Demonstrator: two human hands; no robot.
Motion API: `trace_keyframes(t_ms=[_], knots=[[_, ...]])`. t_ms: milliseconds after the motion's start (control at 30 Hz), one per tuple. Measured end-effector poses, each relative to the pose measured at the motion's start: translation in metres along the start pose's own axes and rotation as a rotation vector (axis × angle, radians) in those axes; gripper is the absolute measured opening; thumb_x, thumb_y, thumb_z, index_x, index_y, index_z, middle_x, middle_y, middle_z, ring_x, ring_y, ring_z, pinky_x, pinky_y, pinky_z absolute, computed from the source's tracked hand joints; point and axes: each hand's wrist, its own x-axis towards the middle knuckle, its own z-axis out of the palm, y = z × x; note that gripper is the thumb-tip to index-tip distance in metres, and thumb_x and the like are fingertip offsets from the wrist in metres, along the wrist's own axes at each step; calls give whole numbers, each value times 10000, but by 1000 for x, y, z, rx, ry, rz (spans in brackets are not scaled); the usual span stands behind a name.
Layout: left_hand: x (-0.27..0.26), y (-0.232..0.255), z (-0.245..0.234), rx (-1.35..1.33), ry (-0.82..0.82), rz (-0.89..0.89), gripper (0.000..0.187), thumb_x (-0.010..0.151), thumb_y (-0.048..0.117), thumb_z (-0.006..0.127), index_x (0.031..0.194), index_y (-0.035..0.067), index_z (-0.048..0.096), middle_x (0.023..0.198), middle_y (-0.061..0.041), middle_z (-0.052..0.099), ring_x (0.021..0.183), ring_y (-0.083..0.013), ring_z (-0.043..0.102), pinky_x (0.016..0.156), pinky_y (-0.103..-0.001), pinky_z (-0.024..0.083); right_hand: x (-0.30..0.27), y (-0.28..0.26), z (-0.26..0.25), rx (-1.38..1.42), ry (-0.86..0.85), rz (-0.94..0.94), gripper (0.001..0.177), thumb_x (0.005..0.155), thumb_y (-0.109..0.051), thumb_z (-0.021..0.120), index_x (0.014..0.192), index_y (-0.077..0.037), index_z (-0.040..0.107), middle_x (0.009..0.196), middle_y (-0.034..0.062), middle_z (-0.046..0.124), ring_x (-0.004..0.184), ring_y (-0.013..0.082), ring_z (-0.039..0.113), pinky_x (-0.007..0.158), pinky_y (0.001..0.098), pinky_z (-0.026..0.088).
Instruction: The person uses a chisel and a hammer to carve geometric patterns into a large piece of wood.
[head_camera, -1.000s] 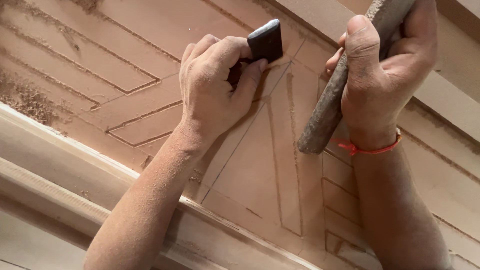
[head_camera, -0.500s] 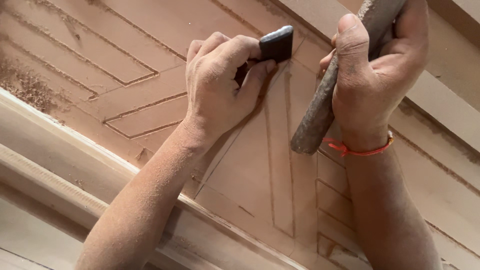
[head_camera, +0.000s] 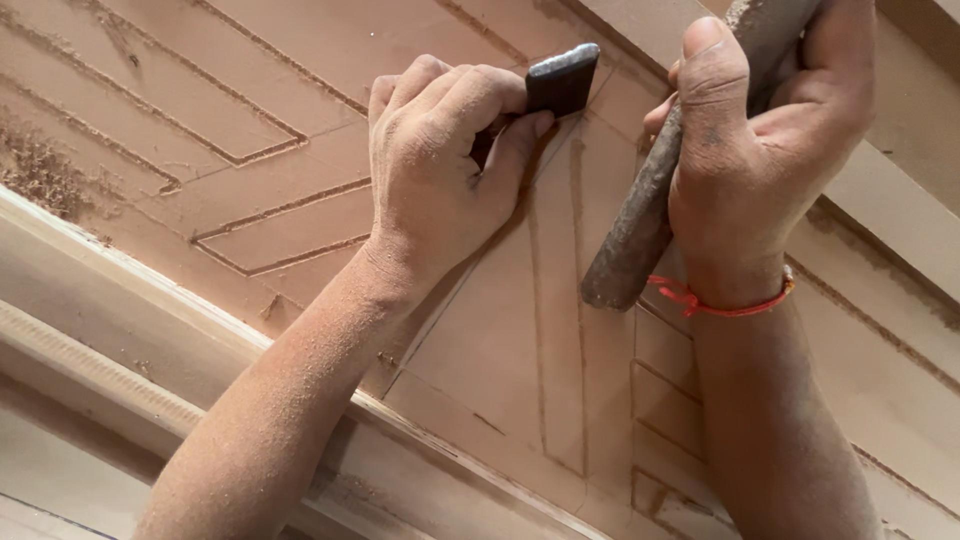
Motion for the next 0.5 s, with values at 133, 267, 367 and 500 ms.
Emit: trace_keyframes(t_ms=[133, 267, 367, 500], knots=[[0, -2, 0, -27, 18, 19, 177, 968, 141, 864, 1035, 151, 701, 991, 62, 718, 931, -161, 621, 903, -351, 399, -1, 0, 0, 3, -13, 15, 133, 1176, 8, 557, 1292, 21, 493, 913, 56, 541, 723, 119, 570, 637, 268, 560], [-1, -4, 0, -58, 24, 27, 178, 967, 133, 874, 1035, 145, 709, 1046, 71, 739, 943, -157, 625, 874, -318, 406, -2, 2, -1, -12, -27, 2, 122, 1176, 9, 542, 1288, 19, 495, 931, 63, 556, 728, 122, 574, 637, 267, 545], [-1, -4, 0, -64, 26, 21, 181, 960, 130, 879, 1042, 142, 718, 1051, 74, 740, 944, -162, 626, 873, -317, 405, -3, 2, -2, -7, -37, 6, 127, 1188, 3, 549, 1302, 15, 494, 943, 60, 547, 736, 124, 580, 643, 267, 551], [-1, -4, 0, -64, 28, 17, 184, 951, 138, 885, 1023, 143, 716, 1034, 72, 737, 932, -168, 619, 869, -319, 409, -2, 5, -3, -26, -36, 7, 151, 1186, -1, 557, 1321, 17, 495, 963, 57, 543, 749, 130, 588, 669, 278, 547]])
